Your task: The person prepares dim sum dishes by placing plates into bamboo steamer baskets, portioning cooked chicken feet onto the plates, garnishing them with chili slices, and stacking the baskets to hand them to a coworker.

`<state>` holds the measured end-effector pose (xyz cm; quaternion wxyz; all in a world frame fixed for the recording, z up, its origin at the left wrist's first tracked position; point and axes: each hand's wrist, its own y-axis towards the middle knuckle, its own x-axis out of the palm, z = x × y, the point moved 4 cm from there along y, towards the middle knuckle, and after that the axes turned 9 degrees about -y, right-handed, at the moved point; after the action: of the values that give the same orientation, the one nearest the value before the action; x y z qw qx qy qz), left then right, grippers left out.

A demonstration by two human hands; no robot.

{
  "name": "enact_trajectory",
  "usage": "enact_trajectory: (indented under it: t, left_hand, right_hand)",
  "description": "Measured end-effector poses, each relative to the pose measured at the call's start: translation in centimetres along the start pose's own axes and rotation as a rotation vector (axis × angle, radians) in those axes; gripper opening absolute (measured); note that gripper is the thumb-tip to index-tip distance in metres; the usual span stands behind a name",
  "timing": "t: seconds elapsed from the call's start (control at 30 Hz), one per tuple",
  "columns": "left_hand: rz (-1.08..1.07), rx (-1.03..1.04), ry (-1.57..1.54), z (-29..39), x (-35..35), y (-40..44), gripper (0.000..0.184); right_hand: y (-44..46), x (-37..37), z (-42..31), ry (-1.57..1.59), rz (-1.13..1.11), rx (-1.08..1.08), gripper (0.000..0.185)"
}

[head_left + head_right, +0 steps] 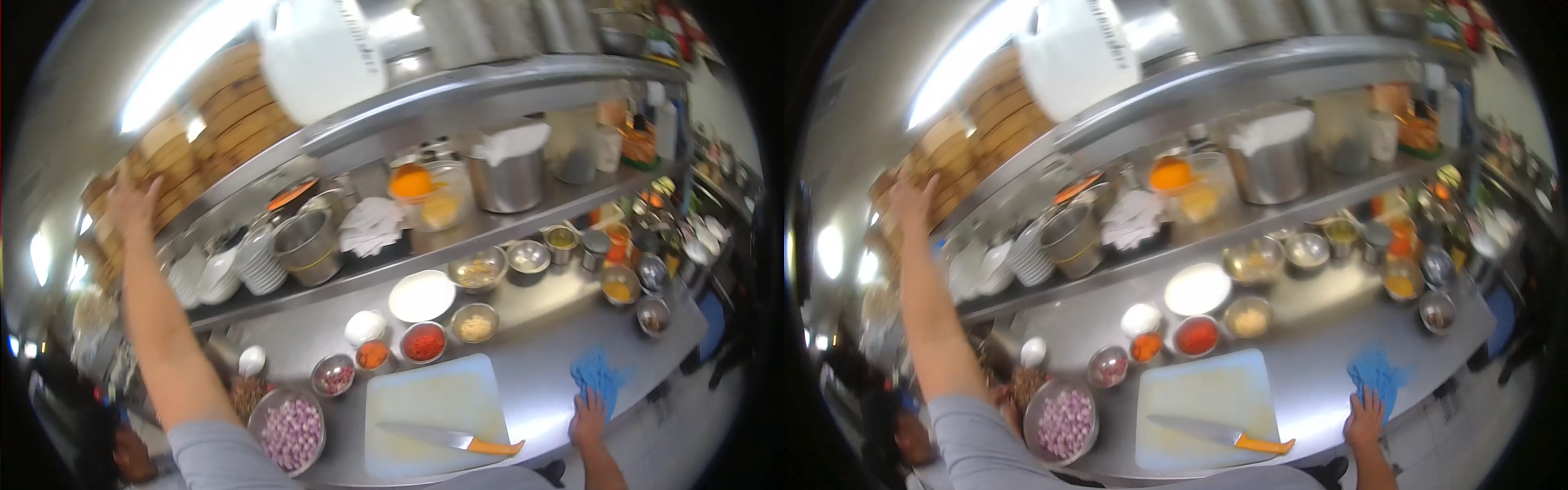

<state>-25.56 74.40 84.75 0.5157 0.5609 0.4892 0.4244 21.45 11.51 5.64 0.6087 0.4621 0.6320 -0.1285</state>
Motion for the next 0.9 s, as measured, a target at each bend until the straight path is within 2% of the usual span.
enact_trajectory:
  t: [0.03,0.07,0.1,0.13,0.17,0.2,0.23,0.27,0.3,0.4,0.53,0.63,0.67,0.73,0.83,0.9]
  left_hand:
    - [-0.214,-0.112,-0.044,-1.6,2.1,1.2,0.108]
    - [-0.374,-0.162,-0.011,-3.4,5.1,1.3,0.117]
    - [-0.334,-0.192,-0.235,-6.4,9.5,0.7,0.117]
    - [-0.36,-0.176,-0.199,-3.1,4.6,-0.5,0.116]
    - [-0.231,-0.127,-0.342,-5.9,8.8,-1.2,0.116]
    - [0.0,-0.061,-0.143,-10.1,14.4,-1.4,0.116]
    - [0.032,-0.08,-0.309,-10.2,13.5,-2.1,0.118]
    - [-0.051,-0.244,-0.365,-10.3,13.0,-2.5,0.12]
    - [-0.097,-0.323,-0.279,-8.2,9.8,-3.0,0.119]
    - [0.009,-0.31,-0.429,-7.4,7.5,-4.9,0.106]
    - [0.167,-0.321,-0.694,-3.0,0.6,-9.8,0.088]
    - [0.255,-0.402,-0.865,-0.9,-3.8,-14.1,0.075]
    - [0.24,-0.401,-0.846,-1.2,-4.6,-15.8,0.075]
    - [0.281,-0.798,-0.835,-2.1,-4.7,-21.1,0.087]
    - [0.277,-0.78,-1.061,1.7,-8.5,-29.7,0.085]
    - [0.146,-0.797,-1.248,5.6,-11.7,-36.9,0.084]
  right_hand:
    - [0.1,-0.7,-0.3,-0.002,0.006,0.0,0.046]
    - [0.3,-1.3,-0.4,-0.002,0.01,-0.001,0.045]
    - [0.5,-2.0,-0.7,-0.003,0.016,0.004,0.045]
    - [0.9,-2.8,-0.9,-0.011,0.011,0.013,0.045]
    - [1.0,-3.3,-0.8,-0.02,0.001,0.019,0.045]
    - [1.0,-3.0,-0.4,-0.047,0.015,0.017,0.044]
    - [0.6,-2.5,0.0,-0.069,0.024,0.005,0.044]
    - [0.1,-2.1,0.1,-0.082,0.01,0.051,0.044]
    - [0.0,-2.0,0.0,-0.071,0.004,0.049,0.044]
    - [-0.3,-2.1,0.0,-0.043,-0.001,0.055,0.043]
    - [0.3,-1.3,0.2,-0.061,0.029,0.043,0.042]
    - [0.4,-1.2,0.1,-0.086,-0.021,0.042,0.043]
    - [0.4,-1.2,0.0,-0.086,-0.039,0.027,0.043]
    - [0.5,-1.4,0.1,-0.104,-0.047,0.005,0.049]
    - [0.7,-1.1,0.4,-0.106,-0.131,0.008,0.049]
    - [1.1,-0.6,1.1,-0.1,-0.196,-0.019,0.047]
